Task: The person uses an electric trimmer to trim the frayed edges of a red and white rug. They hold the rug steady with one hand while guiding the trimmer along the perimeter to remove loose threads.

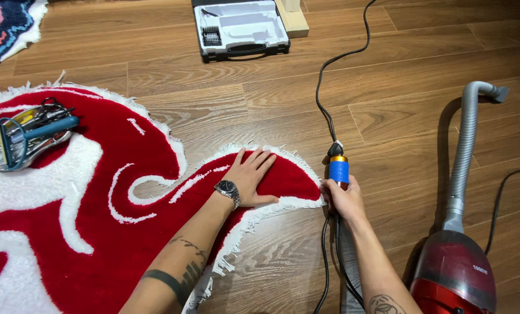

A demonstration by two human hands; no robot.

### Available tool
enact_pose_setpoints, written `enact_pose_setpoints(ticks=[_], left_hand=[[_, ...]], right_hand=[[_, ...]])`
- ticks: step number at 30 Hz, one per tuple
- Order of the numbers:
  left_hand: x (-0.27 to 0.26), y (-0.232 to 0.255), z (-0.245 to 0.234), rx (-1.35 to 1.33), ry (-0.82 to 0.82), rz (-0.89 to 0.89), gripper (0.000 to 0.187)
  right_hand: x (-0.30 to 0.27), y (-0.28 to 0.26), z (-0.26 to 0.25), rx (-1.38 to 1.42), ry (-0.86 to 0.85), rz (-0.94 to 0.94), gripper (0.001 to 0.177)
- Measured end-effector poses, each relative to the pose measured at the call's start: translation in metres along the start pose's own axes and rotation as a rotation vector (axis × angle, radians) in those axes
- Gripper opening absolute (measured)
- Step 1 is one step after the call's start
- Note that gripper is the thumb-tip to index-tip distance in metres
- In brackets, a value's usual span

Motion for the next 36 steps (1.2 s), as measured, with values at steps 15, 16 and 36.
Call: enact_pose_setpoints(ticks=[15,16,36], left_hand=[[-0.008,0.154,0.05,-0.276,-0.01,-0.184,0.076],[-0.017,0.154,0.077,-0.273,-0.008,-0.184,0.076],[-0.038,0.168,0.111,-0.147,0.242,-0.131,0.081]], right_hand=[[-0.042,-0.014,-0.029,0.334,-0.027,0.023,0.07],[-0.037,0.001,-0.032,0.336,-0.028,0.021,0.07],[-0.058,0.085,-0.114,0.264,-0.408,-0.041,0.052]])
Point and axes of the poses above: each hand's wrist, its own x-axis towards the middle knuckle, its own z-axis out of the palm, y = z × x, the point moved 2 cm from there along x, towards the middle knuckle, and after that the axes turned 15 degrees about -x, right-handed, at the moved point
